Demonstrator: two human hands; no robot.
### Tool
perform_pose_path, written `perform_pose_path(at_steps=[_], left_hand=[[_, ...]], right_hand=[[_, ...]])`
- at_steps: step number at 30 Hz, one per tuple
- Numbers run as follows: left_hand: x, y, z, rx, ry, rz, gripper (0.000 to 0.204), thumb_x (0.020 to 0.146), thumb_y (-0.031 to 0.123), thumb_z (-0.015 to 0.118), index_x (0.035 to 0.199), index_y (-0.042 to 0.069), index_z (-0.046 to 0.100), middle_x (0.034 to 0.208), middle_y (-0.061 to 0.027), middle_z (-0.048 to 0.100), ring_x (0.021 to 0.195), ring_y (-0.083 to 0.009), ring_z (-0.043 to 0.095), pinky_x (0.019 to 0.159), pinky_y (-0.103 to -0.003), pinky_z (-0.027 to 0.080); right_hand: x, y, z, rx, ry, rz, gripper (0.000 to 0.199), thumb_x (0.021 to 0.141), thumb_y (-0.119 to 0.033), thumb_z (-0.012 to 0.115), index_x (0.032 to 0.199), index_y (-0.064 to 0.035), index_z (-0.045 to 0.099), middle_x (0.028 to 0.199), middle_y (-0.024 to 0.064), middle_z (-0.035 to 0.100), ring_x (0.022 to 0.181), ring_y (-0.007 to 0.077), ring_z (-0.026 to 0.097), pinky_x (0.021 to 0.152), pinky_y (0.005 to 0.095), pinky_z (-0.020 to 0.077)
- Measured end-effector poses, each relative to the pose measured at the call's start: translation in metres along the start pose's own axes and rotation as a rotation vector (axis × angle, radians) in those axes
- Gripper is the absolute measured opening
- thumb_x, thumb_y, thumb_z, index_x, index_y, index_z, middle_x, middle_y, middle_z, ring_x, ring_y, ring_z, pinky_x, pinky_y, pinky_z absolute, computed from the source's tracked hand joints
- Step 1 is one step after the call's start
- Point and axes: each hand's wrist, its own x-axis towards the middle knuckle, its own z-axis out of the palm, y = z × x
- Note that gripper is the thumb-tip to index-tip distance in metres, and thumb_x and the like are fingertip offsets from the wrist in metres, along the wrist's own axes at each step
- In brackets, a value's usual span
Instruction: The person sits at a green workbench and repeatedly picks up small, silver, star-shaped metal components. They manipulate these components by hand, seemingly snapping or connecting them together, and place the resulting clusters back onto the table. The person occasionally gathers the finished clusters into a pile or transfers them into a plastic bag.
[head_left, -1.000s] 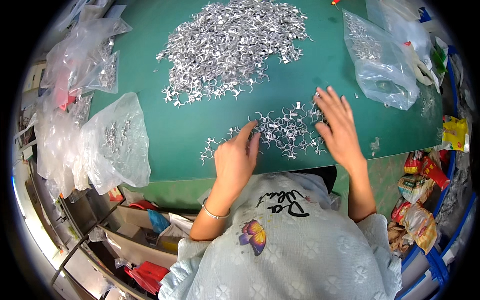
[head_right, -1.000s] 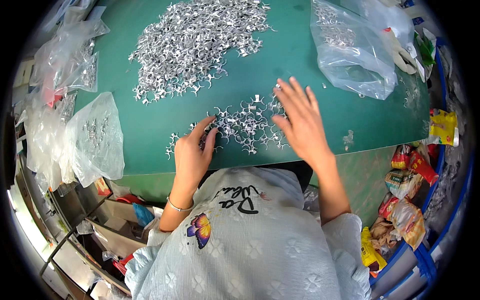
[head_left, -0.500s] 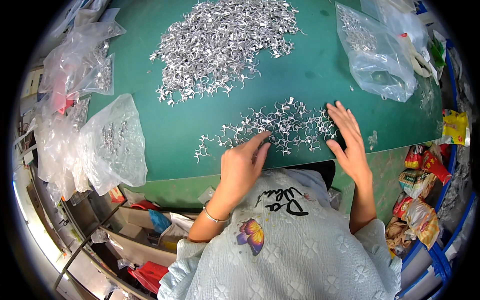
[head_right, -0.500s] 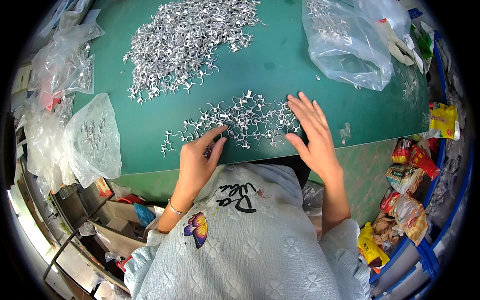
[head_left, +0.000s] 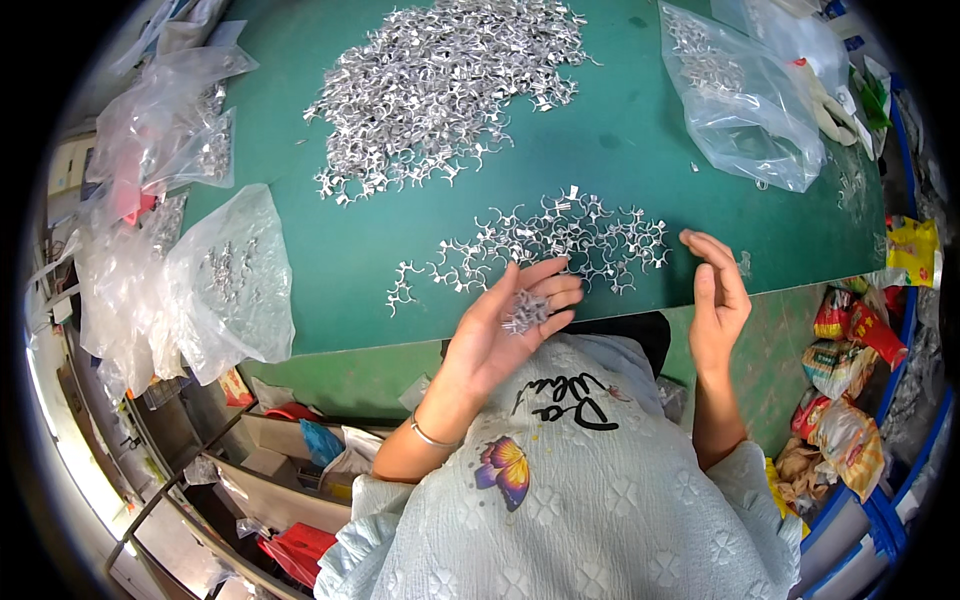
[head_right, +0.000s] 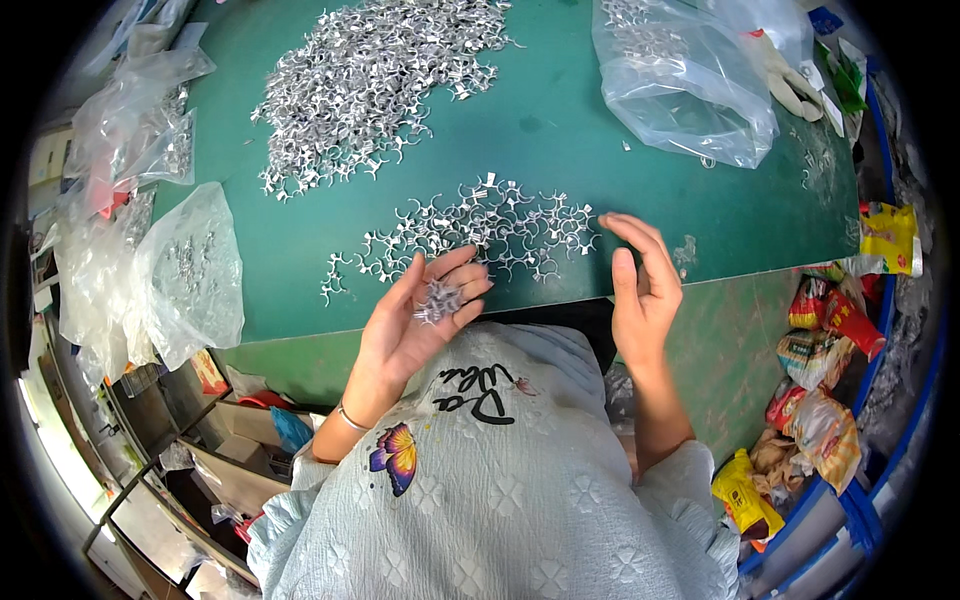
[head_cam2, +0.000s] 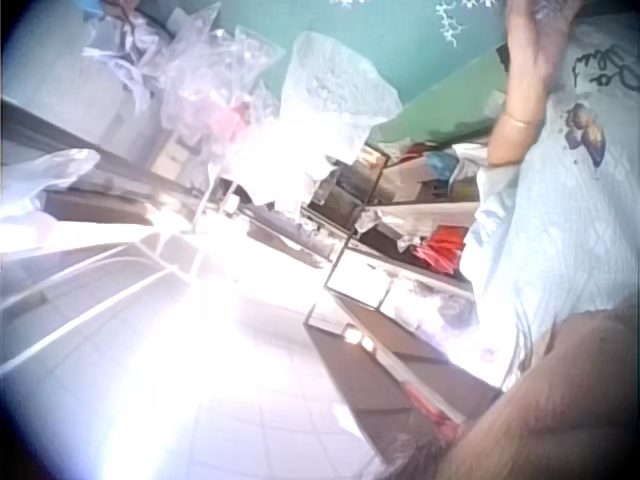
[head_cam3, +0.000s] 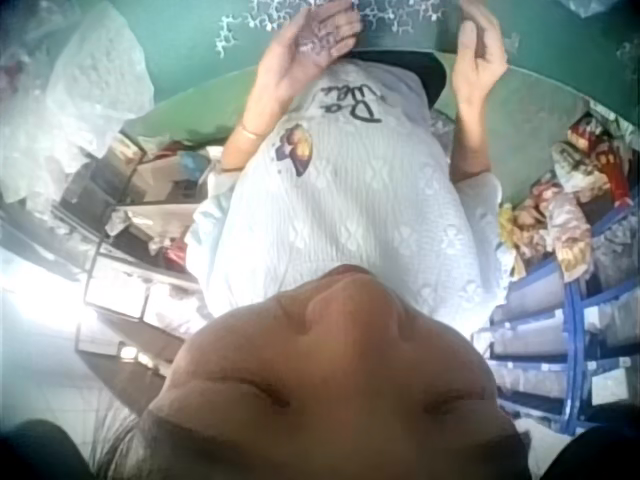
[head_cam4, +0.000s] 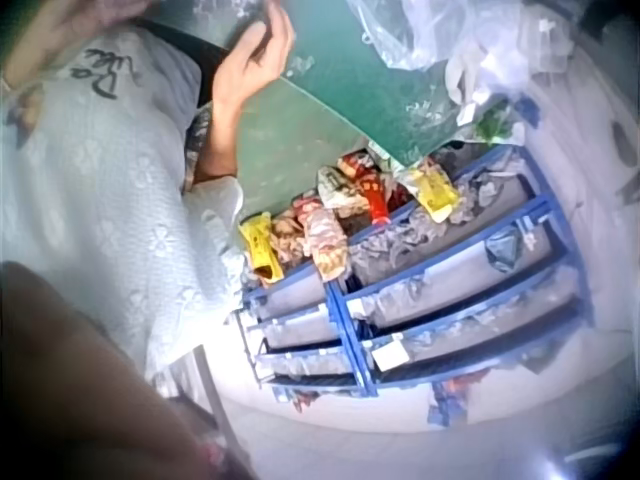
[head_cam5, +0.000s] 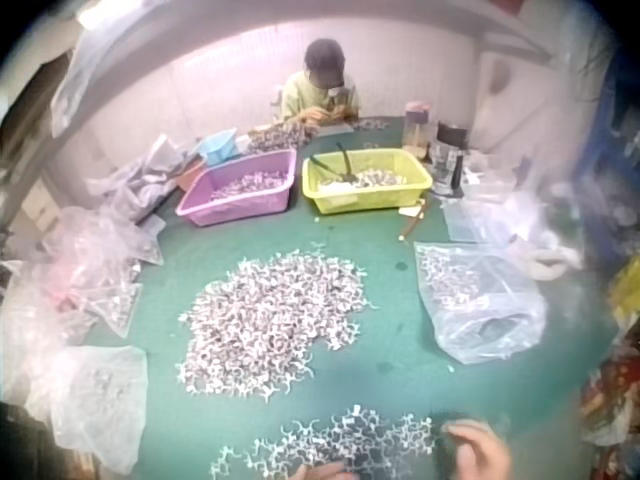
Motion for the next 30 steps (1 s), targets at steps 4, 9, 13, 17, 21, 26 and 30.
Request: perform_pose_path(at_steps=[4, 9, 13, 17, 21, 26, 30], left_hand=[[0.005, -0.010, 0.011, -0.107, -0.073, 0.041, 0.055, 0.104, 0.036, 0.030, 0.136, -0.007, 0.040, 0.140, -0.0211, 0.045, 0.131, -0.0304, 0.043, 0.109, -0.043, 0.035], [0.017, -0.025, 0.031, 0.238, -0.065, 0.523, 0.051, 0.105, 0.033, 0.027, 0.124, -0.008, 0.050, 0.126, -0.0229, 0.055, 0.125, -0.0321, 0.048, 0.108, -0.042, 0.035], [0.023, -0.036, 0.048, 0.779, 0.097, 0.904, 0.043, 0.104, 0.024, 0.024, 0.125, -0.007, 0.047, 0.124, -0.0225, 0.057, 0.122, -0.0302, 0.052, 0.106, -0.040, 0.034], [0.033, -0.038, 0.047, 0.961, -0.034, 1.075, 0.041, 0.104, 0.022, 0.025, 0.128, -0.006, 0.043, 0.123, -0.0228, 0.057, 0.121, -0.0306, 0.052, 0.107, -0.040, 0.034], [0.037, -0.035, 0.048, 1.069, -0.173, 1.200, 0.038, 0.104, 0.020, 0.027, 0.132, -0.004, 0.037, 0.121, -0.0239, 0.057, 0.120, -0.0330, 0.053, 0.106, -0.041, 0.035], [0.032, -0.042, 0.056, 0.778, -0.314, 1.196, 0.033, 0.103, 0.015, 0.030, 0.131, -0.001, 0.038, 0.111, -0.0242, 0.059, 0.115, -0.0351, 0.055, 0.100, -0.045, 0.041], [0.031, -0.035, 0.049, 0.646, -0.275, 1.150, 0.035, 0.101, 0.013, 0.035, 0.131, -0.004, 0.041, 0.118, -0.0211, 0.056, 0.118, -0.0315, 0.052, 0.102, -0.043, 0.040]], right_hand=[[-0.010, -0.010, 0.036, 0.358, -0.052, 0.108, 0.033, 0.102, -0.019, 0.043, 0.121, 0.0050, 0.055, 0.118, 0.0154, 0.060, 0.112, 0.0231, 0.056, 0.098, 0.0371, 0.0419], [-0.008, -0.037, 0.094, 0.794, -0.097, 0.310, 0.043, 0.104, -0.026, 0.035, 0.136, 0.0030, 0.040, 0.138, 0.0149, 0.046, 0.124, 0.0223, 0.047, 0.104, 0.0350, 0.0363], [0.002, -0.052, 0.113, 1.087, -0.071, 0.597, 0.046, 0.104, -0.032, 0.032, 0.137, 0.0006, 0.039, 0.137, 0.0129, 0.046, 0.124, 0.0215, 0.047, 0.106, 0.0350, 0.0364], [0.010, -0.050, 0.099, 1.216, -0.057, 0.802, 0.042, 0.103, -0.033, 0.033, 0.129, -0.0030, 0.046, 0.128, 0.0108, 0.053, 0.118, 0.0250, 0.052, 0.101, 0.0369, 0.0445], [0.008, -0.035, 0.092, 1.424, -0.060, 0.909, 0.028, 0.099, -0.032, 0.044, 0.111, -0.0092, 0.057, 0.105, 0.0010, 0.061, 0.102, 0.0138, 0.059, 0.091, 0.0314, 0.0471], [0.006, -0.017, 0.075, 1.624, -0.083, 0.941, 0.024, 0.098, -0.031, 0.048, 0.100, -0.0086, 0.057, 0.098, 0.0018, 0.061, 0.090, 0.0140, 0.059, 0.083, 0.0304, 0.0484], [0.013, -0.018, 0.065, 1.564, -0.034, 0.910, 0.027, 0.099, -0.027, 0.045, 0.099, -0.0031, 0.057, 0.093, 0.0076, 0.062, 0.088, 0.0179, 0.058, 0.082, 0.0332, 0.0487]])
